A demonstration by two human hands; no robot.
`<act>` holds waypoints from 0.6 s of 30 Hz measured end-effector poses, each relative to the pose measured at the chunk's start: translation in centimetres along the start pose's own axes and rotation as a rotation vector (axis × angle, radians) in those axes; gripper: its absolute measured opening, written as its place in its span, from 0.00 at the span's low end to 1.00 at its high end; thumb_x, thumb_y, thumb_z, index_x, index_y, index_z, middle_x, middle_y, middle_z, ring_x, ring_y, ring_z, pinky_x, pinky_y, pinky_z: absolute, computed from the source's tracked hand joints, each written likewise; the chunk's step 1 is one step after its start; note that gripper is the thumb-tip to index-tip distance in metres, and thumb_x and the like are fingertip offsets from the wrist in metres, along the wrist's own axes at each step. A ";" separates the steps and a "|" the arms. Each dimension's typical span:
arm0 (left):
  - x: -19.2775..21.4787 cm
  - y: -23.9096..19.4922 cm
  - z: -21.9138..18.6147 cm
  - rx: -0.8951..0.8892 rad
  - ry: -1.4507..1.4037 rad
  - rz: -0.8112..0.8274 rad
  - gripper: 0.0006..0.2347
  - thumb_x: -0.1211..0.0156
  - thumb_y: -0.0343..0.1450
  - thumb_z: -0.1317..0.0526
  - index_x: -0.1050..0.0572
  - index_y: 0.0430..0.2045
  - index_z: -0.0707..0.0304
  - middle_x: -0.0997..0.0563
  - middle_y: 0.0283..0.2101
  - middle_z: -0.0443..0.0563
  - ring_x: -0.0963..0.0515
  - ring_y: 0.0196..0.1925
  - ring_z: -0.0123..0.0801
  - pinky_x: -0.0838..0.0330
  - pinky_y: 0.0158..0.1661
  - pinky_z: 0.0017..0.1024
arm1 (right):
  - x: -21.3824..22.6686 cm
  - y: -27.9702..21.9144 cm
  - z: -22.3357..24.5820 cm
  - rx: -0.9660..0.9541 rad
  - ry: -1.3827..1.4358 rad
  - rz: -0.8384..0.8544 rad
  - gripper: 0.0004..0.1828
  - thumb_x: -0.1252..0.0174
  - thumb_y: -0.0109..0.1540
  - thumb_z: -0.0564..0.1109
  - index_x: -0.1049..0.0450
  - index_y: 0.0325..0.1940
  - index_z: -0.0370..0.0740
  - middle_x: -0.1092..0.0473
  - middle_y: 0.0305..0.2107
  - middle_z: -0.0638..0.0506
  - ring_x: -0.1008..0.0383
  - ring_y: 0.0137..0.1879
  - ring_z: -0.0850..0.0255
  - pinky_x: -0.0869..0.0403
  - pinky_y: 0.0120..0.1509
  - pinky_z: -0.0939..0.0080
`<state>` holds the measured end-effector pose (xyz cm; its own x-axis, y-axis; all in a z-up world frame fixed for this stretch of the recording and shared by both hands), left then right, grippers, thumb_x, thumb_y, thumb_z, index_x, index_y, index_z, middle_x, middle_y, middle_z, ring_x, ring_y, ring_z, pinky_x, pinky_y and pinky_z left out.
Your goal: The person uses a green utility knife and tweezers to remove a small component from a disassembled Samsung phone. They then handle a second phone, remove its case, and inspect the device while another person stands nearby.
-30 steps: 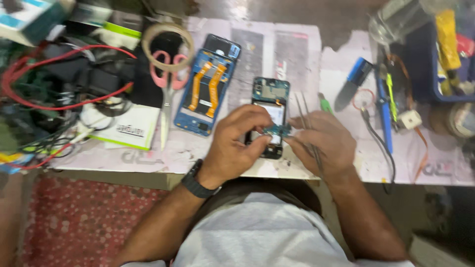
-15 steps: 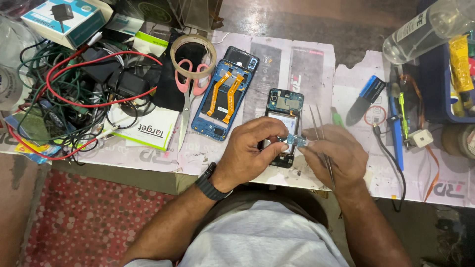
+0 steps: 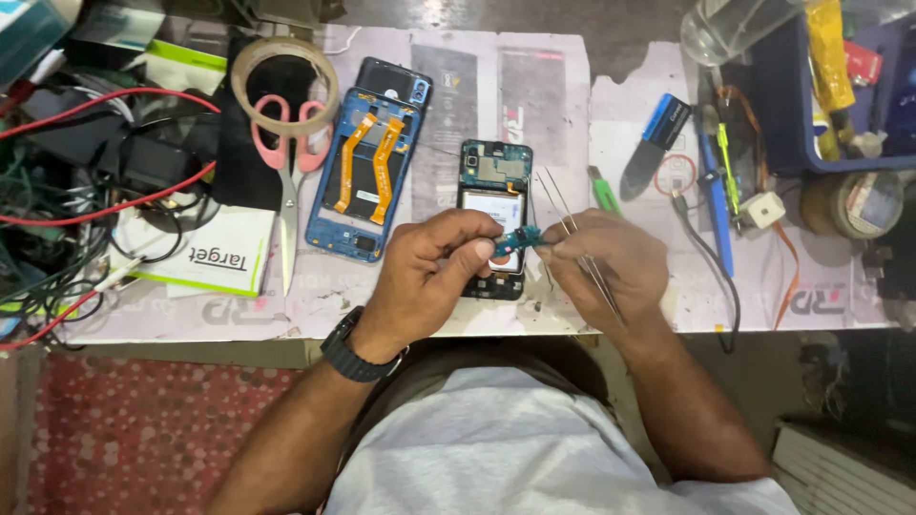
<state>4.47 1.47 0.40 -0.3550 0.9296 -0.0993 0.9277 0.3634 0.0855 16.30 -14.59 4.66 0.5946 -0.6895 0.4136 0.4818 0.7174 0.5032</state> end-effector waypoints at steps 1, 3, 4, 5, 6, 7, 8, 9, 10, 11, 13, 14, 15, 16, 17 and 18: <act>-0.1 0.0 0.0 -0.002 0.003 0.007 0.07 0.43 0.77 0.66 0.22 0.45 0.72 0.17 0.33 0.47 0.21 0.33 0.21 0.24 0.36 0.21 | 0.0 -0.1 0.0 0.002 0.001 0.004 0.14 0.33 0.62 0.29 0.29 0.44 0.39 0.25 0.35 0.43 0.22 0.38 0.58 0.26 0.39 0.64; 0.0 0.0 0.0 -0.009 0.013 0.012 0.07 0.44 0.78 0.66 0.22 0.45 0.72 0.17 0.32 0.48 0.20 0.33 0.21 0.24 0.36 0.22 | 0.0 0.1 -0.1 0.008 0.006 0.010 0.14 0.33 0.62 0.28 0.30 0.44 0.39 0.25 0.35 0.44 0.22 0.38 0.59 0.26 0.39 0.64; 0.0 0.0 0.1 -0.010 0.008 0.010 0.07 0.44 0.78 0.66 0.23 0.45 0.72 0.17 0.33 0.48 0.20 0.33 0.21 0.24 0.36 0.22 | 0.0 0.1 -0.1 0.009 0.009 0.010 0.14 0.33 0.62 0.28 0.29 0.44 0.39 0.24 0.35 0.44 0.23 0.37 0.59 0.26 0.39 0.64; 0.0 0.0 0.0 -0.012 0.004 0.009 0.07 0.44 0.78 0.66 0.23 0.45 0.72 0.17 0.33 0.48 0.20 0.33 0.21 0.24 0.36 0.22 | -0.1 0.1 -0.1 0.011 0.012 0.009 0.14 0.34 0.62 0.28 0.29 0.45 0.39 0.24 0.34 0.44 0.23 0.37 0.60 0.26 0.40 0.63; -0.1 0.0 0.0 -0.014 -0.001 0.007 0.07 0.44 0.78 0.65 0.23 0.45 0.72 0.16 0.33 0.48 0.20 0.33 0.21 0.24 0.36 0.22 | -0.1 0.1 -0.1 0.017 0.005 0.012 0.14 0.33 0.62 0.29 0.30 0.45 0.39 0.24 0.34 0.44 0.23 0.37 0.60 0.26 0.40 0.63; 0.0 0.0 0.0 -0.013 0.002 0.007 0.07 0.44 0.78 0.65 0.23 0.45 0.72 0.16 0.33 0.48 0.20 0.33 0.21 0.24 0.35 0.22 | -0.1 0.1 -0.1 0.023 -0.003 0.014 0.14 0.33 0.62 0.29 0.30 0.45 0.39 0.24 0.35 0.44 0.22 0.37 0.59 0.26 0.40 0.63; 0.0 0.0 0.0 -0.013 0.006 0.006 0.07 0.44 0.78 0.65 0.23 0.45 0.72 0.16 0.33 0.48 0.21 0.32 0.20 0.24 0.35 0.21 | -0.1 0.1 0.0 0.029 -0.011 0.016 0.14 0.33 0.62 0.29 0.30 0.45 0.39 0.24 0.35 0.44 0.22 0.37 0.59 0.26 0.40 0.63; 0.0 0.0 0.0 -0.013 0.010 0.006 0.07 0.44 0.78 0.65 0.23 0.45 0.72 0.16 0.33 0.48 0.21 0.32 0.20 0.24 0.35 0.21 | -0.1 0.1 0.0 0.031 -0.017 0.019 0.14 0.33 0.62 0.29 0.30 0.45 0.39 0.24 0.35 0.43 0.22 0.37 0.59 0.26 0.40 0.63; 0.0 0.0 0.0 -0.013 0.010 0.006 0.07 0.44 0.78 0.65 0.23 0.45 0.72 0.16 0.33 0.48 0.21 0.32 0.20 0.24 0.35 0.21 | -0.1 0.1 0.0 0.033 -0.022 0.023 0.14 0.33 0.62 0.29 0.30 0.44 0.40 0.25 0.35 0.43 0.22 0.38 0.59 0.25 0.41 0.63; 0.0 0.0 0.0 -0.013 0.009 0.005 0.07 0.44 0.78 0.65 0.23 0.44 0.72 0.17 0.32 0.48 0.21 0.32 0.21 0.25 0.35 0.21 | -0.1 0.1 0.0 0.036 -0.028 0.026 0.14 0.33 0.62 0.29 0.30 0.44 0.40 0.25 0.35 0.43 0.22 0.38 0.59 0.25 0.41 0.63; 0.0 0.0 0.0 -0.011 0.002 0.006 0.07 0.44 0.78 0.65 0.23 0.44 0.72 0.16 0.32 0.48 0.21 0.32 0.21 0.25 0.35 0.22 | -0.1 0.1 0.0 0.044 -0.030 0.029 0.14 0.33 0.62 0.29 0.30 0.44 0.39 0.25 0.34 0.44 0.22 0.38 0.58 0.25 0.41 0.62; -0.1 0.1 0.0 -0.009 -0.004 0.006 0.07 0.44 0.78 0.65 0.23 0.44 0.72 0.16 0.32 0.48 0.21 0.32 0.21 0.24 0.35 0.22 | -0.1 0.2 0.0 0.049 -0.031 0.030 0.14 0.33 0.62 0.29 0.30 0.44 0.39 0.25 0.34 0.44 0.22 0.38 0.58 0.25 0.41 0.62; -0.1 0.1 0.1 -0.006 -0.010 0.007 0.07 0.44 0.78 0.65 0.23 0.44 0.72 0.16 0.32 0.48 0.21 0.32 0.21 0.24 0.35 0.22 | -0.1 0.2 0.0 0.053 -0.030 0.030 0.14 0.33 0.62 0.29 0.30 0.44 0.39 0.25 0.34 0.44 0.22 0.37 0.58 0.25 0.41 0.62; -0.1 0.1 0.1 -0.004 -0.011 0.009 0.07 0.44 0.78 0.65 0.23 0.44 0.72 0.16 0.32 0.48 0.21 0.32 0.21 0.24 0.34 0.22 | -0.1 0.2 0.0 0.056 -0.031 0.029 0.14 0.33 0.62 0.29 0.30 0.44 0.39 0.25 0.34 0.44 0.22 0.37 0.58 0.26 0.40 0.62; -0.1 0.1 0.1 -0.001 -0.012 0.011 0.07 0.44 0.78 0.65 0.23 0.44 0.72 0.16 0.32 0.48 0.21 0.31 0.21 0.24 0.34 0.22 | -0.1 0.2 0.0 0.059 -0.031 0.029 0.14 0.33 0.62 0.29 0.30 0.43 0.39 0.25 0.33 0.44 0.22 0.37 0.58 0.26 0.40 0.62; -0.1 0.1 0.1 0.001 -0.013 0.012 0.07 0.44 0.78 0.64 0.23 0.44 0.72 0.16 0.31 0.48 0.21 0.31 0.21 0.24 0.34 0.22 | -0.1 0.2 0.0 0.065 -0.034 0.027 0.13 0.33 0.61 0.29 0.29 0.43 0.39 0.25 0.33 0.43 0.22 0.37 0.58 0.26 0.40 0.62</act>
<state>4.62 1.38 0.34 -0.3420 0.9331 -0.1112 0.9322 0.3518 0.0854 16.31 -14.37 4.72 0.5842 -0.6739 0.4522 0.4229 0.7284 0.5392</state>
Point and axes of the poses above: each hand's wrist, its own y-axis towards the middle knuckle, its own x-axis out of the back of the hand, z = x × y, the point moved 5 cm from there along y, towards the middle knuckle
